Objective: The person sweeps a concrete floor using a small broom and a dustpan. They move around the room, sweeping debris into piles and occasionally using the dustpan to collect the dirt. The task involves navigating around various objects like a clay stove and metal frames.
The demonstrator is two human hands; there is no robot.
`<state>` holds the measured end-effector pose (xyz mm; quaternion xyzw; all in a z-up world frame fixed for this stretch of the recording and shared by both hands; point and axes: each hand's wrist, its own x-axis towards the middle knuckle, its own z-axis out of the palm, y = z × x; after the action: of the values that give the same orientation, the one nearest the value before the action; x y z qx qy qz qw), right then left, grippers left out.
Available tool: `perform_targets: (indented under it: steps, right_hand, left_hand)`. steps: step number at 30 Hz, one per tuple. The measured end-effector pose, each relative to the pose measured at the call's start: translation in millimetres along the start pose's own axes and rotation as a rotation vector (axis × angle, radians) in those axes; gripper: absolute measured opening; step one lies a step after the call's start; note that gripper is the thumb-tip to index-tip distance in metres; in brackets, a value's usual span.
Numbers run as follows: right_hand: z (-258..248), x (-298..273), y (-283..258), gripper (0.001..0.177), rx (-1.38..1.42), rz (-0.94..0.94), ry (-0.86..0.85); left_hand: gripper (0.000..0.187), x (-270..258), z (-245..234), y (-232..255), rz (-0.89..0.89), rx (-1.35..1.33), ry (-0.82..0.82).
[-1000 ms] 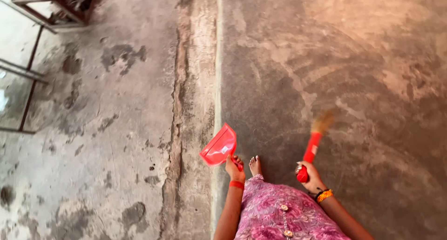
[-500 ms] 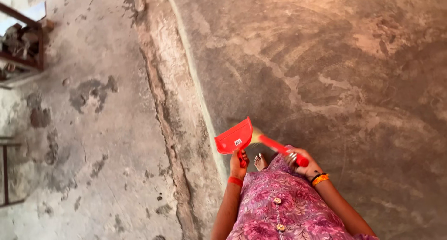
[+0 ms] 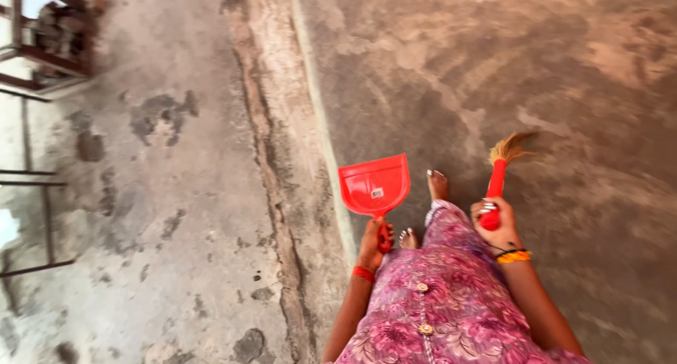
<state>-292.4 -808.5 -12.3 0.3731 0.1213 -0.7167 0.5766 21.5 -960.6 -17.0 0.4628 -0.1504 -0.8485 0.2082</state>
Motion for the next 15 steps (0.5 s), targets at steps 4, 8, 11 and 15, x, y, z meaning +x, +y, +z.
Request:
perform_targets:
  steps: [4,8,11,15]
  right_hand:
    - [22,21,-8,0.016,-0.076,0.186,0.006]
    - [46,52,-10,0.016,-0.186,0.449,0.029]
    - [69,75,-20,0.024,-0.088,0.595,0.076]
    - [93,93,-45,0.019,-0.031,0.669,0.131]
  left_hand:
    - [0.026,14,31,24,0.034,0.063,-0.053]
    - [0.027,35,65,44,0.047,0.053,-0.033]
    - [0.027,58,87,47,0.101,-0.002,0.017]
    - [0.026,84,106,45,0.16,-0.082,0.065]
